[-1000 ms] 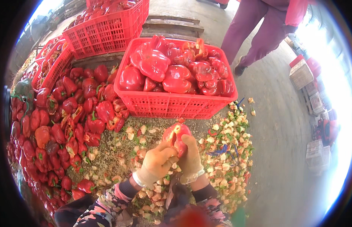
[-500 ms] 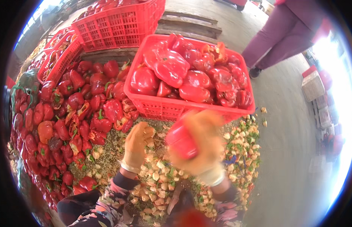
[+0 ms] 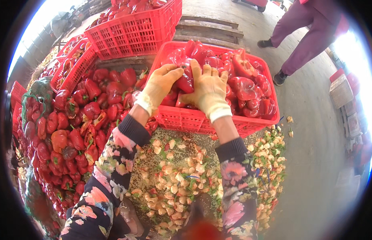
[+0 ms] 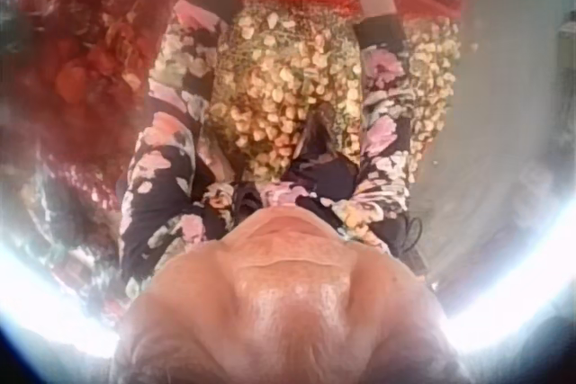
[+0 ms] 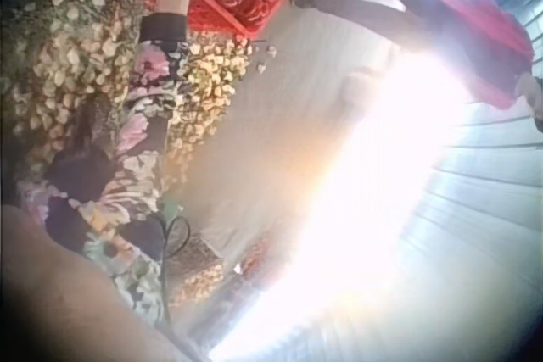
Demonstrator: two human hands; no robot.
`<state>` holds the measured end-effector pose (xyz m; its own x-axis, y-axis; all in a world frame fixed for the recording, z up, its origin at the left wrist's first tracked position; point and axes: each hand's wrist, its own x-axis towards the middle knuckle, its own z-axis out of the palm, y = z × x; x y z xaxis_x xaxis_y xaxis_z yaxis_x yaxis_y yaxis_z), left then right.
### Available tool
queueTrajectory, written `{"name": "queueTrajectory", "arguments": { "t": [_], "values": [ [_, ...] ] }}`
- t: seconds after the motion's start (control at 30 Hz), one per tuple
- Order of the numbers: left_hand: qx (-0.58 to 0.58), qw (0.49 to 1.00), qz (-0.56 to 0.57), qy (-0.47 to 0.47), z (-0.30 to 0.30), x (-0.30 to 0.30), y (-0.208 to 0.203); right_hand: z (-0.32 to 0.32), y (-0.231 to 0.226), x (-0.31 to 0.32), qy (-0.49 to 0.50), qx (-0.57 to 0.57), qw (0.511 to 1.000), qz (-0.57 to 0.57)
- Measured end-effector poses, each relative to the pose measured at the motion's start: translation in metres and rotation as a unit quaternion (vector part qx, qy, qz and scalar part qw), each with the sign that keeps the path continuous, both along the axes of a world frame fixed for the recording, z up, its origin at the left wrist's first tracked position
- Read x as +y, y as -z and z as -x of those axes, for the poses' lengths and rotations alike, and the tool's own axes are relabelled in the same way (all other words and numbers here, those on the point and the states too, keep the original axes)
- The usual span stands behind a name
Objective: The person sorts through a large pile of red peppers by hand, removing the stems and cores and placing the cleaned peppers into a red plastic crate.
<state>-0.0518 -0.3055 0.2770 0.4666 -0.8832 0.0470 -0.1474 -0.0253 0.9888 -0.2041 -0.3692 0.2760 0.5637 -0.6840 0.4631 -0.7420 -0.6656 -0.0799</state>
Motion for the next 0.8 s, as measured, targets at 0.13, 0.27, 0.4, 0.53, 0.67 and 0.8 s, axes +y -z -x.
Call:
{"name": "queueTrajectory", "arguments": {
  "t": [0.13,0.27,0.4,0.53,0.67,0.8],
  "values": [
    [0.028,0.994,0.103,-0.003,-0.007,0.002,0.007,-0.019,-0.001,-0.005,-0.025,-0.070,0.997,-0.006],
    [0.006,0.986,0.162,0.028,0.019,0.039,-0.003,0.017,0.009,0.022,-0.089,-0.174,0.976,0.095],
    [0.029,0.963,0.238,0.120,0.028,0.088,-0.009,0.044,-0.008,0.071,-0.144,-0.190,0.968,0.080],
    [-0.104,0.957,0.145,0.229,0.016,0.120,-0.018,0.062,0.001,0.093,-0.212,-0.161,0.963,0.050],
    [-0.080,0.930,0.145,0.328,0.011,0.130,-0.016,0.079,-0.011,0.105,-0.288,-0.137,0.948,0.021],
    [-0.077,0.943,0.103,0.308,0.032,0.138,-0.016,0.094,-0.012,0.110,-0.307,-0.118,0.944,0.012]
  ]
}}
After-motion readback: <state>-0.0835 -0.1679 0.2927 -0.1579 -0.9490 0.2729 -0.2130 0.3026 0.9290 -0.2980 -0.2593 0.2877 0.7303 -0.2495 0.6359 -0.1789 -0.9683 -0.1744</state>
